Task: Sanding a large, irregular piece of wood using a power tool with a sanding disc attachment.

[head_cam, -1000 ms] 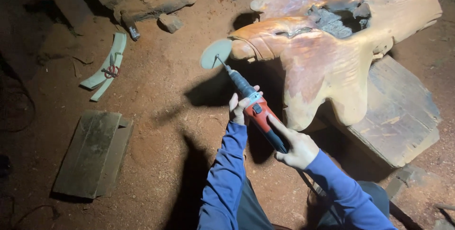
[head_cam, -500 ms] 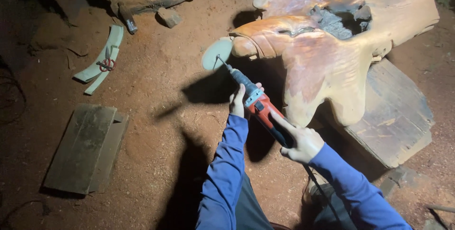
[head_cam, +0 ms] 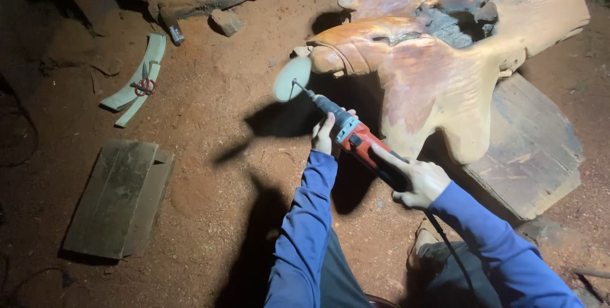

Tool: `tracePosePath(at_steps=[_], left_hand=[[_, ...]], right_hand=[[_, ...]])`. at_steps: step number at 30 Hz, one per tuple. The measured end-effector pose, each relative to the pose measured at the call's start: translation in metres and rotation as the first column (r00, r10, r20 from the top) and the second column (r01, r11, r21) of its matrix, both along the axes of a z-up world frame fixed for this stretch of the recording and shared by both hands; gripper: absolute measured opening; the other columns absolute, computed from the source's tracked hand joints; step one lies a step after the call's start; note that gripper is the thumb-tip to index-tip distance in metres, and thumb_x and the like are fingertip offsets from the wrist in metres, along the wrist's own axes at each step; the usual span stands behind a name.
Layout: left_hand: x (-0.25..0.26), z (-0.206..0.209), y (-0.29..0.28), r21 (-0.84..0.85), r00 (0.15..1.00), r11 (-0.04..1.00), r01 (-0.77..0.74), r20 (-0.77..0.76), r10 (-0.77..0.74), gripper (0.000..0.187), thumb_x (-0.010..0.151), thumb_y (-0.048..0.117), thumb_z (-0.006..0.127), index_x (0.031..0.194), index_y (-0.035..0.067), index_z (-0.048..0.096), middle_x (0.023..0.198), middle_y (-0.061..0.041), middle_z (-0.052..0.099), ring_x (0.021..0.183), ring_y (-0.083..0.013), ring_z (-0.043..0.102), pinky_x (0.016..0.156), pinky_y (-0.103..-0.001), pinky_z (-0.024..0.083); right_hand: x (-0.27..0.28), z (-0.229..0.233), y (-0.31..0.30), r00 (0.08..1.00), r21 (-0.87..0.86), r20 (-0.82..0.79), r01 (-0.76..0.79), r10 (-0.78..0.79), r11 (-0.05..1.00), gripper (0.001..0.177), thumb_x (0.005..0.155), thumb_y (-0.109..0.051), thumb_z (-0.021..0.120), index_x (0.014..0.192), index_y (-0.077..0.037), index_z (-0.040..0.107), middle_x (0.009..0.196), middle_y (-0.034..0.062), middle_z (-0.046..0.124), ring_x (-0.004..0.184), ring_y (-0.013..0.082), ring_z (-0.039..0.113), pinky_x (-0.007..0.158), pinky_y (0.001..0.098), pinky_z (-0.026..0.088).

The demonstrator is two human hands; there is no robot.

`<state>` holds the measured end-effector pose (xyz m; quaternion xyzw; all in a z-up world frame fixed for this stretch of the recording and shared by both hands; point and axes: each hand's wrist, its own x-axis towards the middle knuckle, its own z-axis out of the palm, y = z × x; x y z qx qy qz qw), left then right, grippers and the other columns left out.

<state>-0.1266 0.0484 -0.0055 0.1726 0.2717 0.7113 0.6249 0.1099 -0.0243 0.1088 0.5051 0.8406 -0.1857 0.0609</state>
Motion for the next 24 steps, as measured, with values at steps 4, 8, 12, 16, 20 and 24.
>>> tracePosePath(at_steps=[4,8,12,16,20,24], left_hand=[[-0.001,0.001,0.002,0.003,1.000,1.000,-0.001,0.008,0.001,0.050,0.105,0.032,0.064,0.134,-0.009,0.061,0.125,-0.035,0.066,0.112,-0.0440,0.069,0.093,-0.054,0.060],[0.002,0.020,-0.002,0.013,1.000,1.000,-0.001,-0.011,0.001,0.052,0.102,0.031,0.070,0.133,-0.010,0.061,0.119,-0.038,0.067,0.107,-0.0462,0.071,0.088,-0.055,0.061],[-0.008,0.016,0.019,0.015,0.998,0.999,-0.050,-0.034,0.050,0.057,0.102,0.035,0.070,0.135,-0.011,0.059,0.121,-0.037,0.067,0.109,-0.0462,0.070,0.091,-0.054,0.061],[-0.003,0.074,0.000,-0.027,0.998,0.999,-0.044,-0.046,0.043,0.063,0.099,0.036,0.074,0.135,-0.012,0.056,0.117,-0.037,0.069,0.104,-0.0455,0.072,0.088,-0.056,0.062],[0.004,0.091,-0.011,-0.264,0.959,0.960,-0.098,-0.284,0.020,0.087,0.084,0.048,0.083,0.143,-0.006,0.050,0.131,-0.032,0.061,0.119,-0.0430,0.063,0.098,-0.051,0.056],[0.020,0.161,-0.030,-0.360,0.914,0.901,-0.240,-0.397,0.085,0.095,0.073,0.053,0.086,0.145,-0.001,0.054,0.148,-0.028,0.053,0.140,-0.0387,0.050,0.118,-0.048,0.044]], right_hand=[[-0.006,0.008,-0.005,1.000,0.025,0.017,-0.020,0.020,0.999,0.100,0.061,-0.045,0.078,0.153,-0.028,0.041,0.128,0.0124,0.070,0.101,0.0497,0.073,0.090,0.0612,0.060],[-0.002,0.001,-0.012,0.996,0.000,-0.064,0.067,-0.066,0.998,0.097,0.064,-0.043,0.080,0.153,-0.034,0.042,0.128,0.0100,0.070,0.104,0.0458,0.073,0.091,0.0597,0.060],[-0.029,0.009,-0.011,0.975,0.000,-0.161,0.154,-0.152,0.988,0.102,0.064,-0.039,0.081,0.156,-0.040,0.038,0.113,0.0182,0.075,0.103,0.0475,0.072,0.094,0.0568,0.059],[-0.038,-0.017,-0.021,0.947,-0.009,-0.268,0.183,-0.179,0.983,0.093,0.064,-0.049,0.082,0.150,-0.039,0.046,0.115,0.0125,0.075,0.100,0.0460,0.073,0.090,0.0566,0.061],[-0.036,-0.029,-0.035,0.877,-0.129,-0.366,0.284,-0.312,0.950,0.108,0.055,-0.042,0.085,0.152,-0.051,0.039,0.123,0.0032,0.072,0.111,0.0386,0.071,0.098,0.0534,0.060],[-0.053,-0.020,-0.022,0.840,-0.239,-0.378,0.317,-0.388,0.918,0.116,0.057,-0.041,0.085,0.155,-0.061,0.028,0.119,0.0129,0.074,0.112,0.0407,0.069,0.104,0.0508,0.057]])
